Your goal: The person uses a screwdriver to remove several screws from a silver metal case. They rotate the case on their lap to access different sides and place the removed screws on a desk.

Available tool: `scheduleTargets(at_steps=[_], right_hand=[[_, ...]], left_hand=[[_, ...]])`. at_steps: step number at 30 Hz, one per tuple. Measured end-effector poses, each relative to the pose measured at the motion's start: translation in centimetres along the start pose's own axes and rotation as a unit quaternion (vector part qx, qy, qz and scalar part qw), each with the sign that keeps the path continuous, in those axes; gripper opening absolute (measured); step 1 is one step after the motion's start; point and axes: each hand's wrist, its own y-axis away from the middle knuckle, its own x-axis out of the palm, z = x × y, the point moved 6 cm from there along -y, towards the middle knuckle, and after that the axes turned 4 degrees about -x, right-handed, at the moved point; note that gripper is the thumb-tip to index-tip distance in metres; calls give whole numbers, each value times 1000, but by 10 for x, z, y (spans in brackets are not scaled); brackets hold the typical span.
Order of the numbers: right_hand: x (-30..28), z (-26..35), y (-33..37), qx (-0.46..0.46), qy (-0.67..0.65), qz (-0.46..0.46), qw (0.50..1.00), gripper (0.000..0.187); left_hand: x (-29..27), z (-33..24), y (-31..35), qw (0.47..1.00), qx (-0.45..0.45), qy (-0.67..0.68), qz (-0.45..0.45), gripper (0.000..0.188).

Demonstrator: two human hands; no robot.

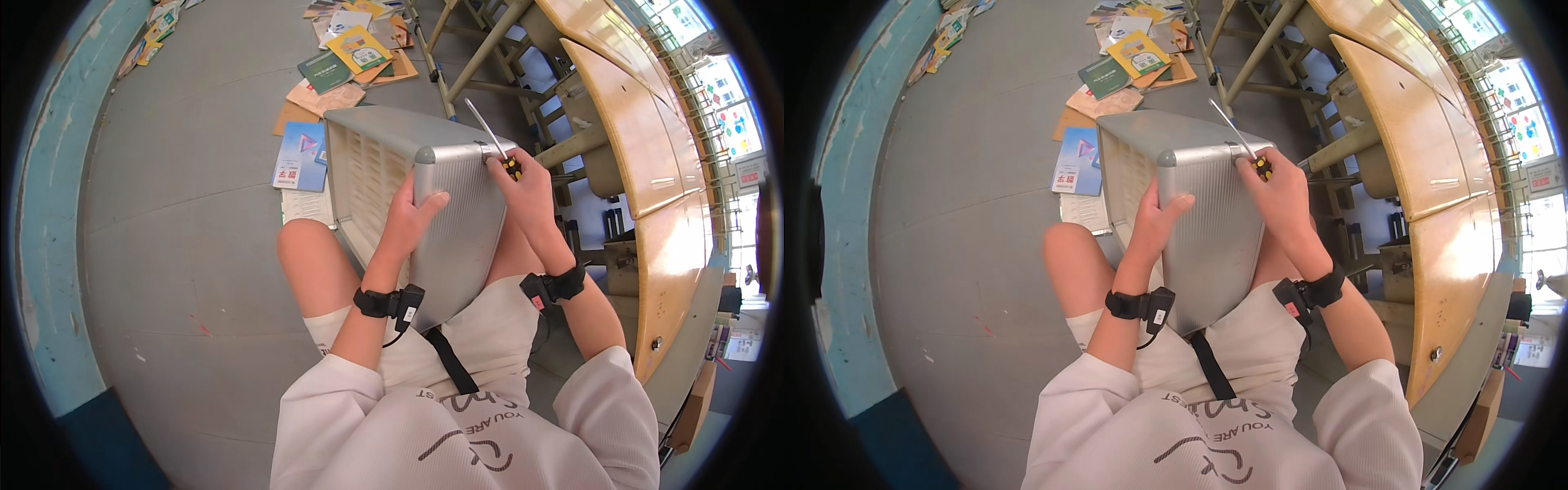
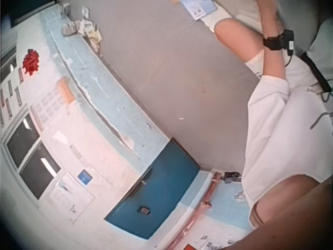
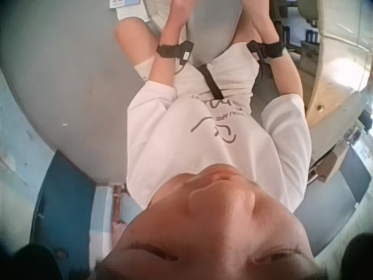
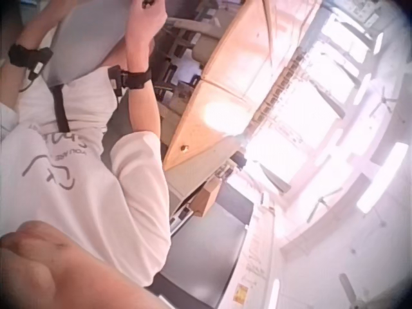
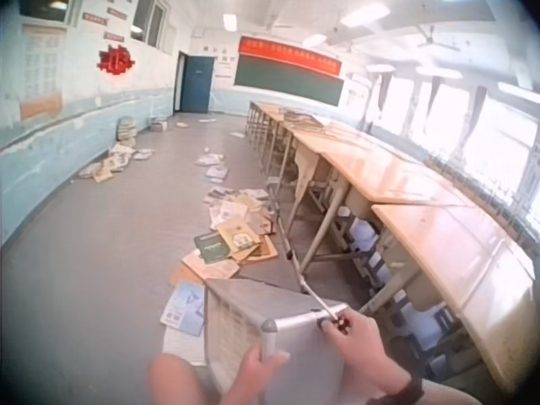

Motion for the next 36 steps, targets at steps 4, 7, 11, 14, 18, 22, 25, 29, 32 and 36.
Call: scheduleTargets(at_steps=[4, 7, 11, 14, 18, 22, 25, 29, 32, 36], right_hand=[[4, -5, 1, 9, -12, -15, 1000, 26], [8, -3, 4, 17, -15, -26, 999, 26], [3, 4, 4, 12, 55, -50, 997, 27], [5, 7, 5, 12, 96, -53, 994, 28], [2, 1, 3, 29, 92, -60, 994, 28], [6, -4, 5, 32, 31, -61, 997, 29], [4, -5, 5, 49, 35, -55, 997, 28], [9, -8, 8, 43, 3, -67, 997, 27], [3, -1, 3, 8, 2, -42, 999, 26], [-26, 23, 5, -58, 39, 35, 997, 23]], left_hand=[[-4, 7, -2, 1000, 1, 5, 7, 50], [-5, 7, -1, 1000, -1, 12, 1, 51], [1, 3, -3, 1000, 9, -7, 4, 51], [0, 1, -2, 1000, 4, -18, 2, 51], [7, -2, -3, 1000, 6, 6, 20, 51], [6, -4, -1, 1000, 1, 6, 21, 51], [6, -1, -3, 1000, 10, 11, 26, 51], [5, -1, -3, 1000, 11, -2, 15, 50], [1, 3, -3, 1000, 6, 0, 13, 50], [-12, 7, 1, 1000, -13, -12, -16, 47]])
